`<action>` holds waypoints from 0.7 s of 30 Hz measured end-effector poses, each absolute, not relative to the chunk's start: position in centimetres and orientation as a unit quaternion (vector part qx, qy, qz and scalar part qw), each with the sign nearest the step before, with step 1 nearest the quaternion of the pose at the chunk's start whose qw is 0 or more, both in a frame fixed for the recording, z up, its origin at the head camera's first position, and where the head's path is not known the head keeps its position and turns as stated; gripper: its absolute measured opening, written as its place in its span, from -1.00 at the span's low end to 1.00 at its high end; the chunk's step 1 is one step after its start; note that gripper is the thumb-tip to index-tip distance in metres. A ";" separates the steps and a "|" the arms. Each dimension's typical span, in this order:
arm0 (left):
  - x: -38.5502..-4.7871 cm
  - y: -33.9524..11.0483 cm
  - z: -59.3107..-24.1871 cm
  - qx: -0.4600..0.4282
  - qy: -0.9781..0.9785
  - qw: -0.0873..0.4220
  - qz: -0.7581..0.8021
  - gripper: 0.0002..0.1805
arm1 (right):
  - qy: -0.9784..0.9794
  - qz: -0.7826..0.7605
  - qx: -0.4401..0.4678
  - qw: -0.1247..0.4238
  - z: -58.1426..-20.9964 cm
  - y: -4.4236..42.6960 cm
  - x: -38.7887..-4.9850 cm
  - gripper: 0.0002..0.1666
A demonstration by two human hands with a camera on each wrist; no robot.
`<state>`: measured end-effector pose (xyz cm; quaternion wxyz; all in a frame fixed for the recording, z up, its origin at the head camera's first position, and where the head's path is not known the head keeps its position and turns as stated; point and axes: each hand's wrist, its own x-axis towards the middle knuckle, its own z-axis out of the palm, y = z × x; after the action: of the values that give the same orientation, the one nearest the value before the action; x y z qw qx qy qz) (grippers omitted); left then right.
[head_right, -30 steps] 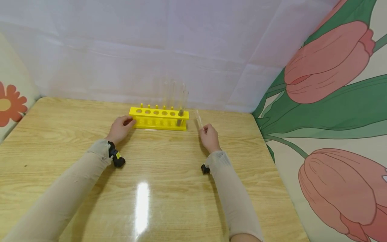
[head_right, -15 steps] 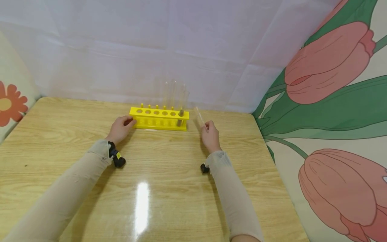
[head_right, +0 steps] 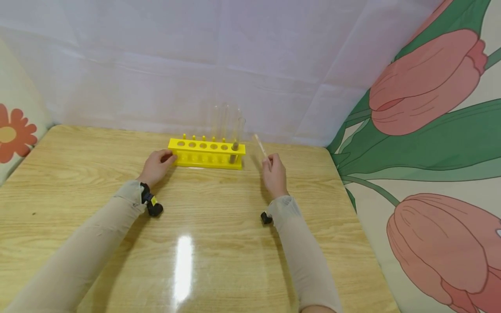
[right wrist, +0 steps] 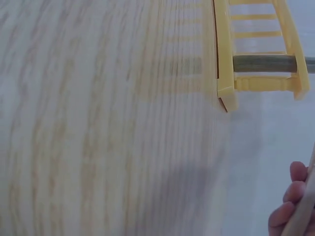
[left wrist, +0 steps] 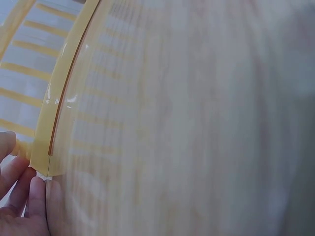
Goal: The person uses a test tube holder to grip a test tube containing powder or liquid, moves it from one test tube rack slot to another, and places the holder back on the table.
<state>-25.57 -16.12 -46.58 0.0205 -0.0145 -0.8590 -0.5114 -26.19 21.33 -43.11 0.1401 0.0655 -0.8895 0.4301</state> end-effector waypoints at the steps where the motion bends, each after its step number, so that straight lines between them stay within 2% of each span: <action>1: -25.6 -16.1 -46.6 -0.015 -0.859 0.021 -0.512 -0.47 | -0.889 0.428 0.072 0.143 -43.0 21.4 -26.2 -0.78; 21: -25.7 -16.1 -47.0 -0.015 -0.859 0.030 -0.511 -0.49 | -0.887 0.382 0.102 0.239 -41.6 21.3 -26.0 -0.77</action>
<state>-25.66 -16.05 -46.97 0.0297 -0.0150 -0.8588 -0.5112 -25.99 21.29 -41.62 0.2395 0.1021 -0.8866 0.3823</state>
